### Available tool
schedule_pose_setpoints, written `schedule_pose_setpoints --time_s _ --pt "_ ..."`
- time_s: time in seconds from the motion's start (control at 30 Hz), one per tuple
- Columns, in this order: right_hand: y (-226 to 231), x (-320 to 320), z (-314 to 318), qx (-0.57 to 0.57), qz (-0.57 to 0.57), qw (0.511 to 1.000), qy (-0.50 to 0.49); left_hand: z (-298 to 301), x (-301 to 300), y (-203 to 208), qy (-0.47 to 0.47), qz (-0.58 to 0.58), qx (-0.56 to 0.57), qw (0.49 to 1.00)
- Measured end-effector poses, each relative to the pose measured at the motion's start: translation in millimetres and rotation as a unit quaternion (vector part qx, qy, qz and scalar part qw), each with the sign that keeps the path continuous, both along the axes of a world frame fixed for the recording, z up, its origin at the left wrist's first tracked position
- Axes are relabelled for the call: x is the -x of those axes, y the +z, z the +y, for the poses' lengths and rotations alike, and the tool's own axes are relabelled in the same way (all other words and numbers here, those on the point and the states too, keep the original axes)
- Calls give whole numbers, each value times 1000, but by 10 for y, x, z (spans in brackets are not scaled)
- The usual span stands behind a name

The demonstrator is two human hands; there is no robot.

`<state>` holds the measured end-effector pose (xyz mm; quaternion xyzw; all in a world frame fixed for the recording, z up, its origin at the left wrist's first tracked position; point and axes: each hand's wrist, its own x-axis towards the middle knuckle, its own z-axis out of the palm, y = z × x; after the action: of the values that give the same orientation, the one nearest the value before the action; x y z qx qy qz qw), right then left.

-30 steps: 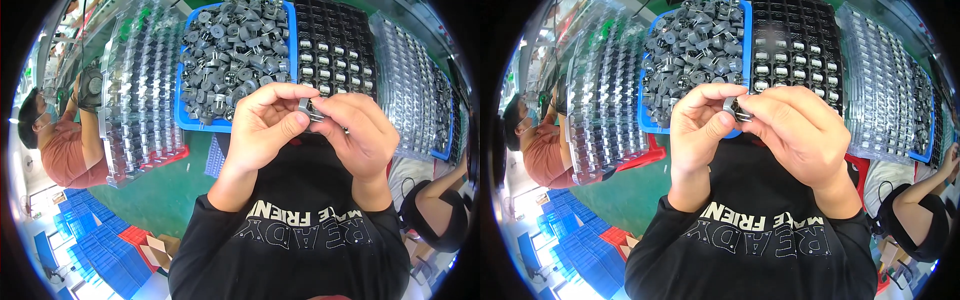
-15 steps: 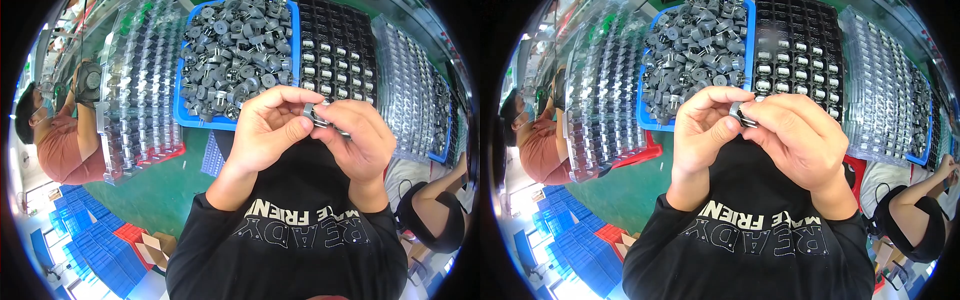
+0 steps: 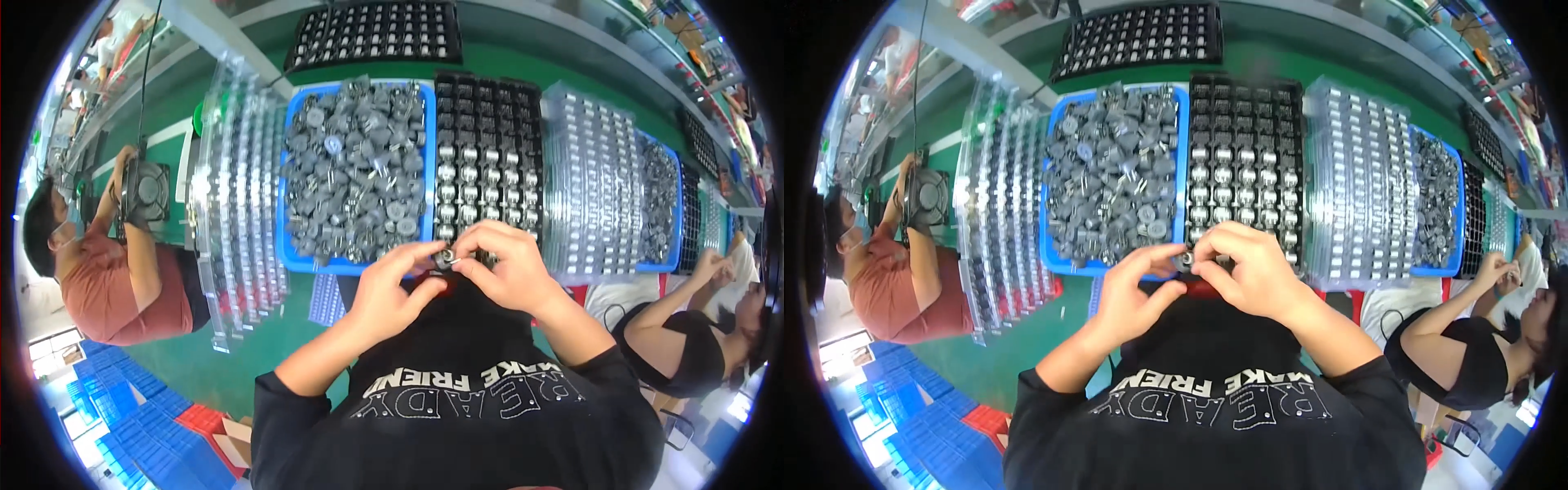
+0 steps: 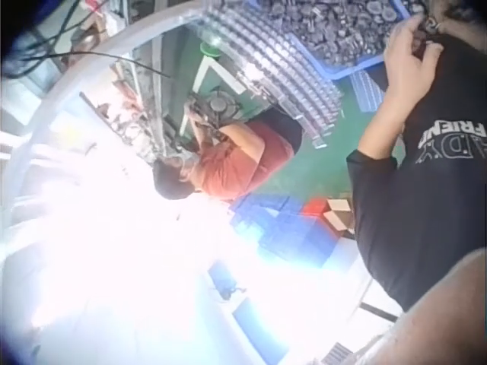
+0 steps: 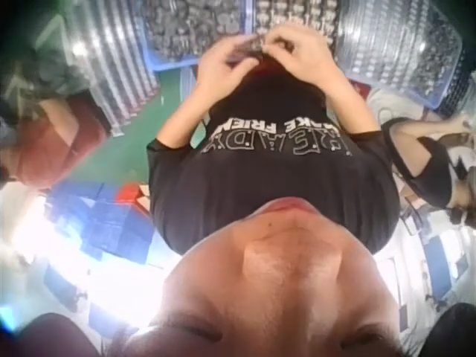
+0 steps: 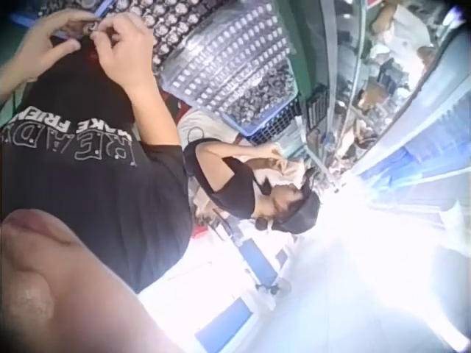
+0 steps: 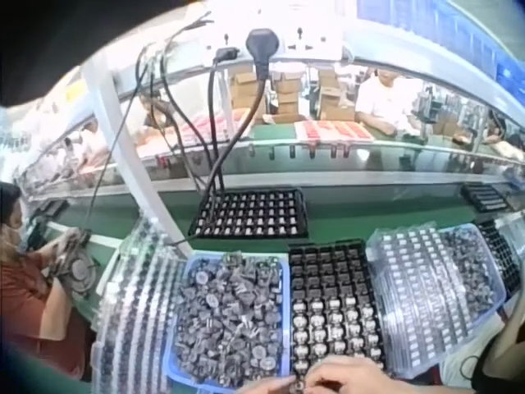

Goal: The person assembles small components by hand, taking them from a blue bin and placing them into a black tray insert within a plastic tray.

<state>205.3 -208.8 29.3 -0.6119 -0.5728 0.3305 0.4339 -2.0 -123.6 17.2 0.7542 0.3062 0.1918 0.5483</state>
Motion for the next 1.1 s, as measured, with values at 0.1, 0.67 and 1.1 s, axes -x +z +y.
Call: schedule_pose_setpoints --time_s 0.1,0.67,1.1 --pt "-69 -322 144 -71 -187 978 -53 360 104 -193 34 33 -304 951" --pt "-205 -1273 253 103 -466 871 -117 745 87 -224 133 233 -387 882" --pt "-163 -1908 -591 117 -307 867 -376 909 118 -306 123 187 -335 915"
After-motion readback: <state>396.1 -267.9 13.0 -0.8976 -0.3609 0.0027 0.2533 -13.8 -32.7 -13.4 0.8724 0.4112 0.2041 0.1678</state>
